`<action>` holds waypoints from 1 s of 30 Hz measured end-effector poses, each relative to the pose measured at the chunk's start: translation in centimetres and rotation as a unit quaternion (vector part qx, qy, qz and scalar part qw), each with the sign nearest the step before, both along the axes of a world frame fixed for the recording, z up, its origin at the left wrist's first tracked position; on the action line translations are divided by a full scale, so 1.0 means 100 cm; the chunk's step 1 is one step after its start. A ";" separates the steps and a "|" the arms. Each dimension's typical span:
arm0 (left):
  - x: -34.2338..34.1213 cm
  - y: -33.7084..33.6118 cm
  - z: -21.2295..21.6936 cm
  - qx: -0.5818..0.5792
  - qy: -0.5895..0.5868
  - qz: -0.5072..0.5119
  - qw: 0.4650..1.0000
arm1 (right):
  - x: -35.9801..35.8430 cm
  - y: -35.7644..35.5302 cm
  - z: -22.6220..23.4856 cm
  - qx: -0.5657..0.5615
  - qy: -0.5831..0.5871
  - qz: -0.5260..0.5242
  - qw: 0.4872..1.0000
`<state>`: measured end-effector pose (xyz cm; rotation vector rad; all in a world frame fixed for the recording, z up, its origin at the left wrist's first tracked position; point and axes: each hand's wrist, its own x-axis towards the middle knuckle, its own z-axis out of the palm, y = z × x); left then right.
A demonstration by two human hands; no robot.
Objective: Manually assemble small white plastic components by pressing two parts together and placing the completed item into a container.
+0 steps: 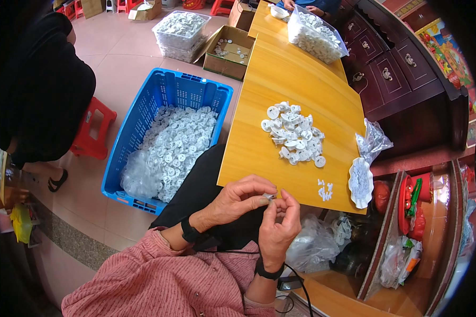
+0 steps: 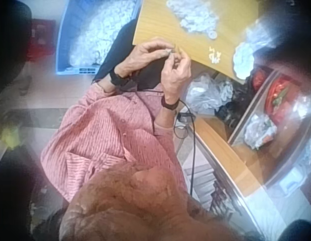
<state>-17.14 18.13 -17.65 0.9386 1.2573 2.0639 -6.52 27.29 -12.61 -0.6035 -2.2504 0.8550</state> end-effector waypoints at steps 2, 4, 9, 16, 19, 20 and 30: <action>0.000 0.000 -0.001 0.000 0.015 0.004 1.000 | 0.000 -0.001 0.000 0.008 0.002 0.006 1.000; 0.002 -0.001 0.000 0.016 -0.085 -0.016 0.996 | 0.000 -0.004 0.002 -0.075 0.003 -0.011 0.997; 0.006 0.000 -0.002 0.024 -0.198 -0.033 0.979 | 0.005 0.001 -0.003 -0.093 0.030 -0.010 0.995; 0.006 0.000 0.001 0.029 -0.217 -0.038 0.975 | 0.005 0.000 -0.001 -0.073 0.017 0.002 0.997; 0.006 0.000 -0.002 0.020 -0.185 -0.026 0.982 | 0.004 0.000 0.000 -0.066 0.008 0.000 0.998; 0.006 0.000 -0.002 0.020 -0.185 -0.026 0.982 | 0.004 0.000 0.000 -0.066 0.008 0.000 0.998; 0.005 -0.001 0.000 0.004 -0.140 -0.018 0.990 | 0.001 0.001 -0.007 -0.026 -0.002 -0.003 1.000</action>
